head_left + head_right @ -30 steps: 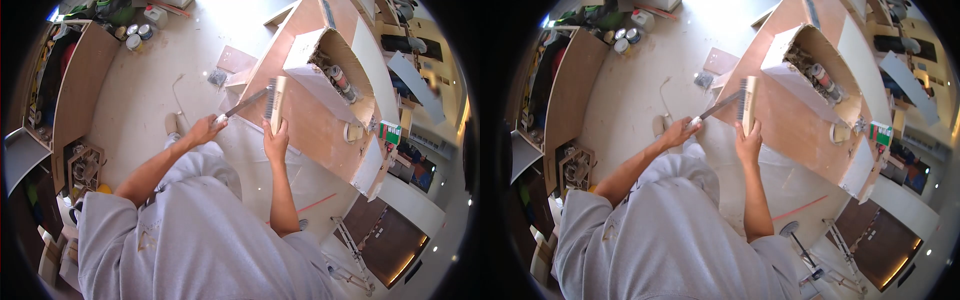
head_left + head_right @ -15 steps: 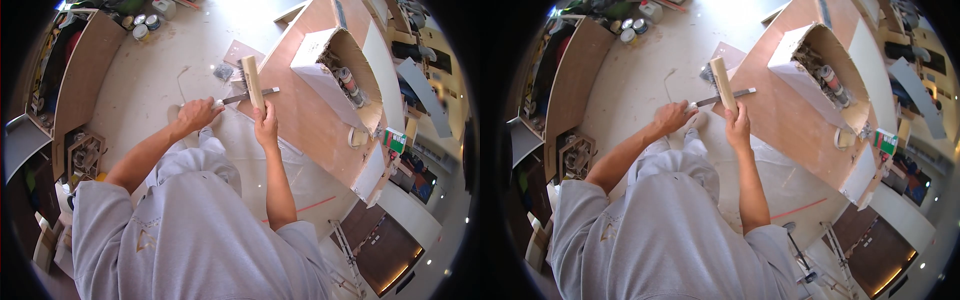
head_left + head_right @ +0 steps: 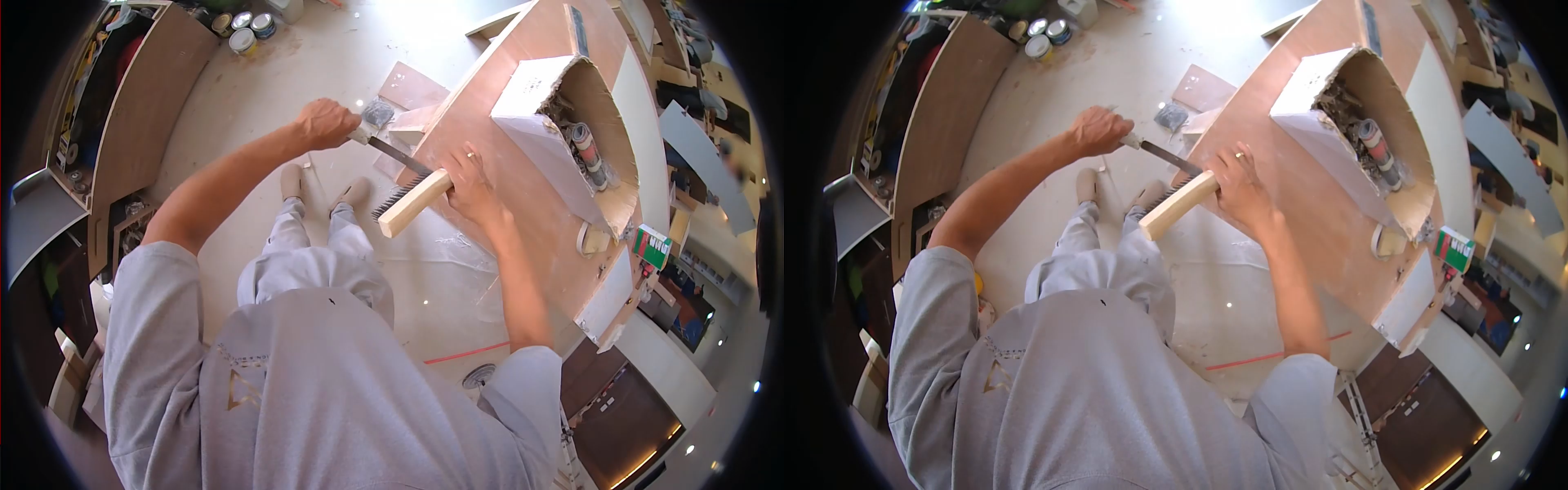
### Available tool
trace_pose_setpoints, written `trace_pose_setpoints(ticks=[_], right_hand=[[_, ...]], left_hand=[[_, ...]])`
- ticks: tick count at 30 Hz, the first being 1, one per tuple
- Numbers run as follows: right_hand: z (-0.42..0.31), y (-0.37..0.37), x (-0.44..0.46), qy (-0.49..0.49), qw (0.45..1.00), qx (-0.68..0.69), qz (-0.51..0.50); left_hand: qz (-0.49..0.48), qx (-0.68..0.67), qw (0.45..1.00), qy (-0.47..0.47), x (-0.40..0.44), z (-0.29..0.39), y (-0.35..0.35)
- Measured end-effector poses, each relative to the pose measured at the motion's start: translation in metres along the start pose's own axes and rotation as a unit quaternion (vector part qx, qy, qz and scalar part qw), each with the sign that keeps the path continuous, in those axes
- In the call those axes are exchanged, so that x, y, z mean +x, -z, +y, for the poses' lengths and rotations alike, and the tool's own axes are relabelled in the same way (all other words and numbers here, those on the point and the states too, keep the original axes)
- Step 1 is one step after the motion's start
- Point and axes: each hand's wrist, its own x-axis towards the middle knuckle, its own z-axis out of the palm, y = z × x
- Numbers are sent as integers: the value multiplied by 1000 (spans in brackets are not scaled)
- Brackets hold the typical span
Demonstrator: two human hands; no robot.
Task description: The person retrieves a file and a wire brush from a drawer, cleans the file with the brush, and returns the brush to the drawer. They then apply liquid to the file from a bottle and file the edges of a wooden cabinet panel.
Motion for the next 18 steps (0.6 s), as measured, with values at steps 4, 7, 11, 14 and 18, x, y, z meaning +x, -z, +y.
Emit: trace_pose_setpoints(ticks=[4, 7, 11, 14, 18], right_hand=[[21, -17, 33, 107, 993, -18, -48], [33, -21, 57, 159, 985, -19, -64], [36, -28, 93, 230, 964, 8, -132], [39, -52, 110, 299, 929, -21, -218], [85, -59, 153, 289, 928, -95, -216]], left_hand=[[15, 9, 999, -35, 8, -13, 0], [2, -3, 1000, -29, 3, -13, -5], [-48, -26, 998, 32, -12, 1, -2], [-52, -32, 997, 47, -21, 6, -4], [-46, -19, 998, 33, -22, 3, -12]])
